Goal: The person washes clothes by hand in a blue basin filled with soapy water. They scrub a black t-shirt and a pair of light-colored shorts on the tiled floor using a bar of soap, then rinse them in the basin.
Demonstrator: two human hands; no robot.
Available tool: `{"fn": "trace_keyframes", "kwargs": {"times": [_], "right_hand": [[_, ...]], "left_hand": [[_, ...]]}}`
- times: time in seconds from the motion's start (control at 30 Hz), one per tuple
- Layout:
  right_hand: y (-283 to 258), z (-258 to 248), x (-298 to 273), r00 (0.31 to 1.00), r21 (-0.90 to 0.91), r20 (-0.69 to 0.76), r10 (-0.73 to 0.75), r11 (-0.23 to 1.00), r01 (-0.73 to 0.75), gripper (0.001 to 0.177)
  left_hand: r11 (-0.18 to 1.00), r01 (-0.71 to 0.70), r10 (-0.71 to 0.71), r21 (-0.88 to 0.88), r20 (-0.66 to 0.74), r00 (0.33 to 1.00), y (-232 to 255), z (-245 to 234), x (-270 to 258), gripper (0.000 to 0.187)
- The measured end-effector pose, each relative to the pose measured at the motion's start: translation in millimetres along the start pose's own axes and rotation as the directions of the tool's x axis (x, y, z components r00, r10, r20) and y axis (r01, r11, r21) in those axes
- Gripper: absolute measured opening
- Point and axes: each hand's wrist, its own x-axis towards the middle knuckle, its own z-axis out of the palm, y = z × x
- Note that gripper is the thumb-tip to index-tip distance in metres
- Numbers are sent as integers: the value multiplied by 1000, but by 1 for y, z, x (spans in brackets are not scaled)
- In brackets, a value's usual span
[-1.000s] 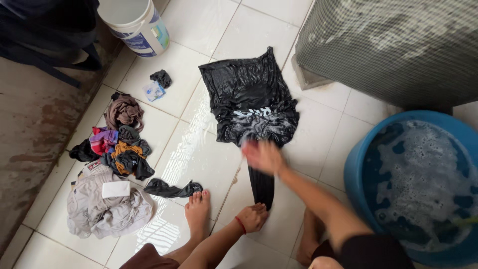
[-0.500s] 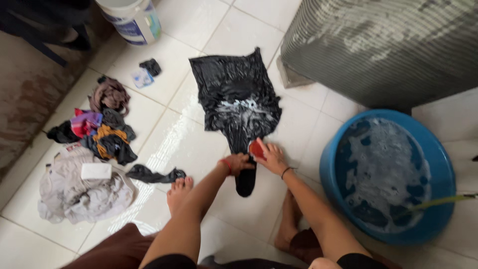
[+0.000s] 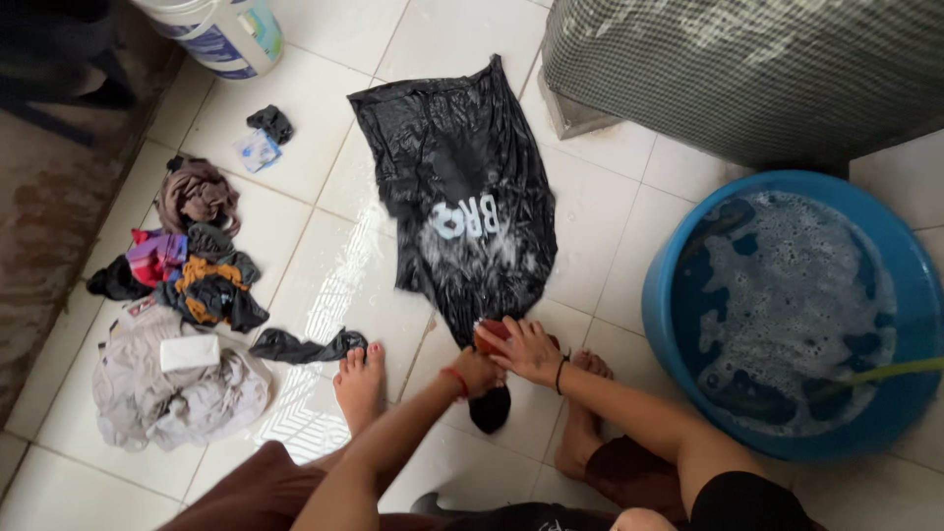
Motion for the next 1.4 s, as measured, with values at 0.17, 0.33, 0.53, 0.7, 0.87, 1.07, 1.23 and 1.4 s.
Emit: {"fn": "trace_keyframes", "kwargs": {"times": [0.17, 0.33, 0.53, 0.7, 0.87, 1.07, 1.23, 1.4], "right_hand": [[115, 6, 91, 875, -121, -51, 482, 866, -485, 50], [182, -13, 126, 837, -219, -250, 486, 814, -538, 43], [-11, -10, -6, 997, -40, -77, 7, 999, -10, 65], [159, -13, 111, 796, -108, -245, 553, 801, -589, 69], [224, -59, 176, 679, 116, 299, 670, 681, -723, 65], [157, -74, 139, 958, -85, -82, 274, 956, -281, 66], [113, -47, 70, 625, 379, -492, 606, 795, -473, 25], [81, -10, 28, 300, 709, -108, 948, 285, -645, 35]], "left_hand": [[999, 5, -6, -37, -44, 999, 0, 7, 2, 23], [996, 33, -36, -77, -38, 999, 9, -4, -3, 25], [993, -26, 14, -118, -102, 995, 8, -3, -9, 22], [990, -4, 7, -138, 26, 1000, 10, -17, -8, 22], [992, 36, -31, -119, 46, 998, 16, -27, -6, 23], [978, 73, -66, -198, 41, 997, 15, -30, -4, 10], [977, 121, -113, -177, 53, 992, 20, -37, -3, 7], [975, 177, -164, -135, 103, 981, 22, -38, 1, 13]]}}
